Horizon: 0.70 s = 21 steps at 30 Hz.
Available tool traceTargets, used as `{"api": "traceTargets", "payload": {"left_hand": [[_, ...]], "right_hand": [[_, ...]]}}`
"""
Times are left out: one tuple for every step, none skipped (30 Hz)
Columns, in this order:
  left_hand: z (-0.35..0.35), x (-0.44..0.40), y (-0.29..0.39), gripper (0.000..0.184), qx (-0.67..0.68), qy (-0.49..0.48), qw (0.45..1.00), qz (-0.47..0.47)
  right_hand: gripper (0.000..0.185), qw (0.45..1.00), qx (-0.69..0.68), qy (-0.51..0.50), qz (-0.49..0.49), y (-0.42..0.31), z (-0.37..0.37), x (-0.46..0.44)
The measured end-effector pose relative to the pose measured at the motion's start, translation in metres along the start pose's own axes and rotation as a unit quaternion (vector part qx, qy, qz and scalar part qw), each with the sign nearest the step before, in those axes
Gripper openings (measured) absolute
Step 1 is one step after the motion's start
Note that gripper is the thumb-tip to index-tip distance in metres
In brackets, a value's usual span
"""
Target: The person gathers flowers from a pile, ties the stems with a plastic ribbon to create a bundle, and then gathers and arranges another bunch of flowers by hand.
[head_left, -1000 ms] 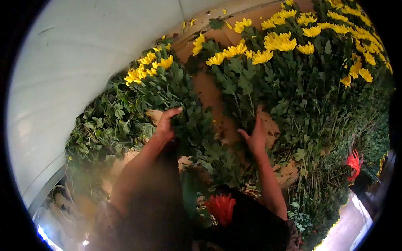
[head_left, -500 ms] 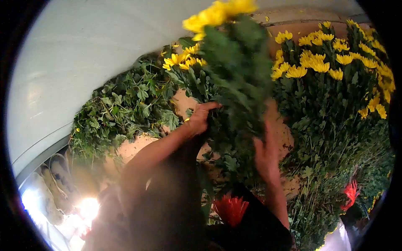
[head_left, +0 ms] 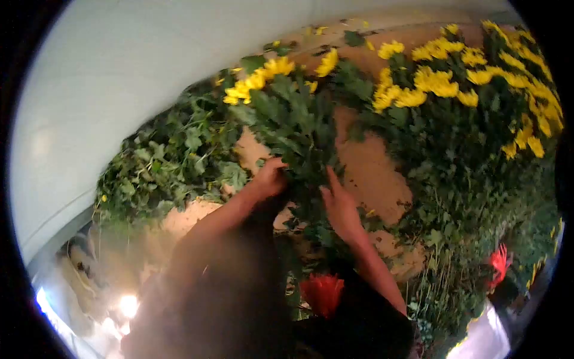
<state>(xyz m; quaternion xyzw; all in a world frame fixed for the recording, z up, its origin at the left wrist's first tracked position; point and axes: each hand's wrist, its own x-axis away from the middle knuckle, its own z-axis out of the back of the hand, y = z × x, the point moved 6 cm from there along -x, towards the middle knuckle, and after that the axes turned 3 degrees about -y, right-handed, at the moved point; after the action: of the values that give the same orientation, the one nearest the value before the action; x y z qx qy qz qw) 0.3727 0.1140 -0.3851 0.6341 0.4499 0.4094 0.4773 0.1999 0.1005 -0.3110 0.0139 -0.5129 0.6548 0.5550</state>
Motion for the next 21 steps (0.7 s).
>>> {"api": "traceTargets", "payload": {"left_hand": [[-0.005,-0.005,0.013,0.042,0.011,-0.017,1.000,-0.005],[-0.007,-0.007,0.006,0.040,0.272,0.056,0.948,0.154],[-0.020,0.002,-0.006,0.039,0.499,0.123,0.800,0.310],[-0.023,0.005,-0.016,0.039,0.503,0.107,0.799,0.312],[-0.009,0.003,-0.025,0.040,0.289,0.088,0.929,0.216],[-0.005,0.000,-0.025,0.040,0.179,0.063,0.969,0.156],[-0.003,-0.002,-0.022,0.041,0.065,0.053,0.992,0.093],[0.000,0.001,-0.036,0.042,0.275,0.109,0.935,0.195],[-0.007,0.006,-0.044,0.043,0.463,0.160,0.821,0.294],[-0.010,0.007,-0.040,0.043,0.463,0.151,0.822,0.297],[-0.007,0.001,-0.019,0.042,0.417,0.110,0.884,0.181],[-0.004,-0.002,-0.006,0.043,0.388,0.091,0.909,0.123],[-0.001,-0.004,0.008,0.043,0.361,0.075,0.927,0.062],[0.000,0.001,-0.004,0.040,0.407,0.140,0.884,0.181],[-0.002,0.011,-0.015,0.039,0.446,0.199,0.822,0.294],[-0.003,0.012,-0.021,0.039,0.446,0.199,0.822,0.294],[0.003,0.008,-0.022,0.037,0.277,0.156,0.918,0.237],[0.007,0.006,-0.024,0.036,0.183,0.132,0.953,0.203],[0.010,0.006,-0.026,0.035,0.085,0.116,0.975,0.167],[0.009,0.005,-0.021,0.033,-0.029,0.079,0.991,0.104],[0.012,0.008,-0.024,0.032,-0.096,0.066,0.990,0.078]], "right_hand": [[0.054,0.998,0.037,-0.038,-0.046,0.005,-0.002,0.001],[0.054,0.997,0.040,-0.021,-0.063,0.012,-0.006,0.004],[0.054,0.997,0.069,0.017,-0.012,0.014,-0.016,0.004],[0.055,0.993,0.099,0.050,0.044,0.009,-0.021,0.004],[0.055,0.992,0.105,0.062,0.036,-0.004,-0.015,0.004],[0.052,0.988,0.154,0.009,0.028,-0.022,-0.010,0.008],[0.050,0.978,0.202,-0.043,0.018,-0.028,-0.003,0.012],[0.050,0.978,0.205,-0.032,0.006,-0.026,0.009,0.015],[0.050,0.961,0.258,0.049,0.090,-0.035,0.025,0.021],[0.050,0.927,0.308,0.125,0.175,-0.043,0.037,0.029],[0.046,0.937,0.314,0.135,0.072,-0.017,0.054,0.021],[0.042,0.939,0.282,0.193,0.039,0.004,0.086,0.020],[0.038,0.937,0.244,0.251,0.009,0.026,0.117,0.021],[0.036,0.907,0.260,0.330,0.004,0.051,0.143,0.027],[0.035,0.873,0.269,0.407,-0.003,0.076,0.169,0.034],[0.035,0.810,0.370,0.452,-0.049,0.110,0.173,0.031],[0.035,0.810,0.369,0.453,-0.049,0.129,0.175,0.034],[0.040,0.840,0.383,0.376,-0.077,0.147,0.171,0.026],[0.046,0.867,0.392,0.293,-0.099,0.164,0.164,0.018],[0.049,0.875,0.344,0.339,-0.032,0.163,0.166,0.026],[0.052,0.877,0.289,0.381,0.038,0.155,0.162,0.033]]}}
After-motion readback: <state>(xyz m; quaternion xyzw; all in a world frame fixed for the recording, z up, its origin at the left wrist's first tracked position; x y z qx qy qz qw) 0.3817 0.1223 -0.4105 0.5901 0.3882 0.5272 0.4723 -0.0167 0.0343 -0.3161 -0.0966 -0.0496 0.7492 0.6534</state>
